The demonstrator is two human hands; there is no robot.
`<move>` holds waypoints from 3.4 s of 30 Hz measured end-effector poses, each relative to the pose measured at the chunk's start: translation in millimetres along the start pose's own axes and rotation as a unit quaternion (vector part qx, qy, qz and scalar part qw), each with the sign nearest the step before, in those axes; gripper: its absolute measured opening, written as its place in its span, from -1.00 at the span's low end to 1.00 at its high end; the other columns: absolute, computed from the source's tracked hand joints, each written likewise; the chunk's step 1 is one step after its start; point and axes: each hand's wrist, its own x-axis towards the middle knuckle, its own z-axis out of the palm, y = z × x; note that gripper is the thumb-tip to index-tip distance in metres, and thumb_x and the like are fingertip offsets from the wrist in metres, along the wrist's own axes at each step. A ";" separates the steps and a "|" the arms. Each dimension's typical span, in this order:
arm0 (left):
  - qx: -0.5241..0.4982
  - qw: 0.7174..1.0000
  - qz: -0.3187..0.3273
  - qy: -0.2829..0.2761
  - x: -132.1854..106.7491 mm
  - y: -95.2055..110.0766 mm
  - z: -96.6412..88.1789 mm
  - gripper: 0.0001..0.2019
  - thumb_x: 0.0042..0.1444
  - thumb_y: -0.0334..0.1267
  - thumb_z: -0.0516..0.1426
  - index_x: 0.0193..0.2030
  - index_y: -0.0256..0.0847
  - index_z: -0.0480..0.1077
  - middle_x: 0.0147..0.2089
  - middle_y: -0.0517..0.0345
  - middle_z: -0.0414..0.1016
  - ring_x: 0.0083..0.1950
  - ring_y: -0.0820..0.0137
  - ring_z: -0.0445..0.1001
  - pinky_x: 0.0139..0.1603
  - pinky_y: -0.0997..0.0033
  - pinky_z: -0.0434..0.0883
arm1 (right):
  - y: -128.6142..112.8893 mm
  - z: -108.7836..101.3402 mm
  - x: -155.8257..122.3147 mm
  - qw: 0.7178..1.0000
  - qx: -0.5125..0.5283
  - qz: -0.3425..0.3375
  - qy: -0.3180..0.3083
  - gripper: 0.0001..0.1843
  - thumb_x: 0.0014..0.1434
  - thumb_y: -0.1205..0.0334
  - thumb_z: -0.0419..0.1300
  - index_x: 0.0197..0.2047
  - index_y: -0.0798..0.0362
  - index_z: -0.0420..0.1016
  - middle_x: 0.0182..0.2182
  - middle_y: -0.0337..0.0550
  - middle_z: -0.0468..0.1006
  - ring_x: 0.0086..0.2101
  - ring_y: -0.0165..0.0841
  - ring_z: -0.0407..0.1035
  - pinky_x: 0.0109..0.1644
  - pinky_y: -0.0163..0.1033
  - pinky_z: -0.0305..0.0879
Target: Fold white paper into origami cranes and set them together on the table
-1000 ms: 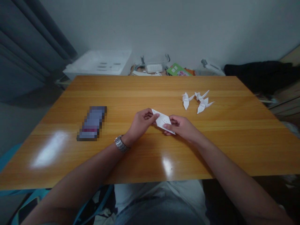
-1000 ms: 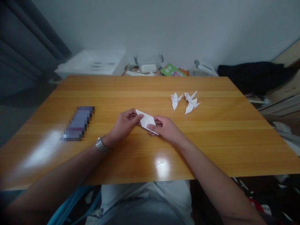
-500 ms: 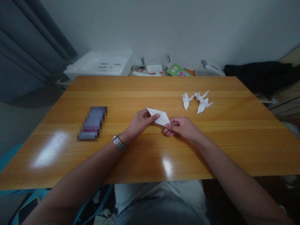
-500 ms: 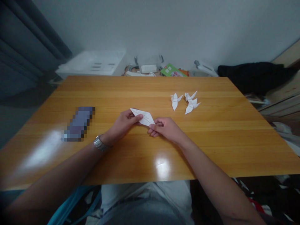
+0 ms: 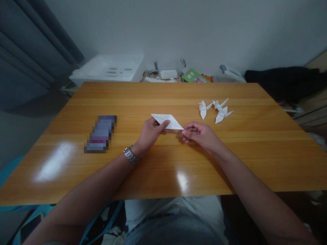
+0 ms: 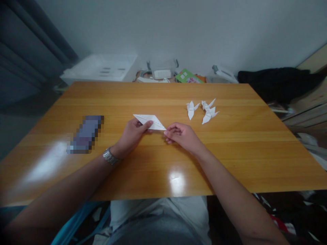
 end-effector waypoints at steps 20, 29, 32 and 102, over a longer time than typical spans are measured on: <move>0.071 0.997 0.012 -0.012 -6.6 7.8 4.6 -0.66 0.12 -0.02 0.33 -0.24 -0.32 0.56 -0.19 -0.03 0.65 -0.28 0.36 0.56 -0.32 0.46 0.49 | 0.7 1.4 -0.9 0.999 -0.019 0.028 -0.004 -0.55 0.11 -0.18 0.41 -0.27 0.08 0.53 -0.36 -0.11 0.65 -0.39 -0.35 0.55 -0.28 -0.22 0.54; 0.037 0.999 -0.003 -0.029 -3.0 7.8 -0.3 -0.67 0.11 -0.06 0.34 -0.23 -0.35 0.57 -0.20 -0.05 0.64 -0.30 0.41 0.53 -0.33 0.49 0.43 | -0.6 0.2 -0.6 0.998 -0.040 0.031 -0.048 -0.54 0.14 -0.18 0.39 -0.31 0.11 0.58 -0.37 -0.06 0.69 -0.44 -0.37 0.56 -0.25 -0.20 0.53; 0.022 0.999 -0.013 -0.021 -2.2 7.2 -1.4 -0.68 0.10 -0.07 0.34 -0.24 -0.35 0.57 -0.22 -0.04 0.64 -0.32 0.42 0.52 -0.35 0.49 0.42 | -0.9 -0.5 -0.7 0.997 -0.026 0.036 -0.059 -0.54 0.14 -0.19 0.38 -0.28 0.10 0.60 -0.31 -0.03 0.71 -0.39 -0.35 0.59 -0.20 -0.19 0.56; 0.355 0.880 0.288 -0.130 -3.8 8.7 -12.8 -0.82 0.36 -0.24 0.16 0.01 -0.21 0.52 -0.04 0.03 0.57 0.01 0.32 0.54 0.09 0.28 0.48 | 17.1 -17.6 16.1 0.861 -0.411 -0.284 0.095 -0.94 0.29 0.35 0.20 -0.19 0.00 0.47 -0.22 -0.10 0.58 -0.17 -0.19 0.46 -0.07 -0.11 0.35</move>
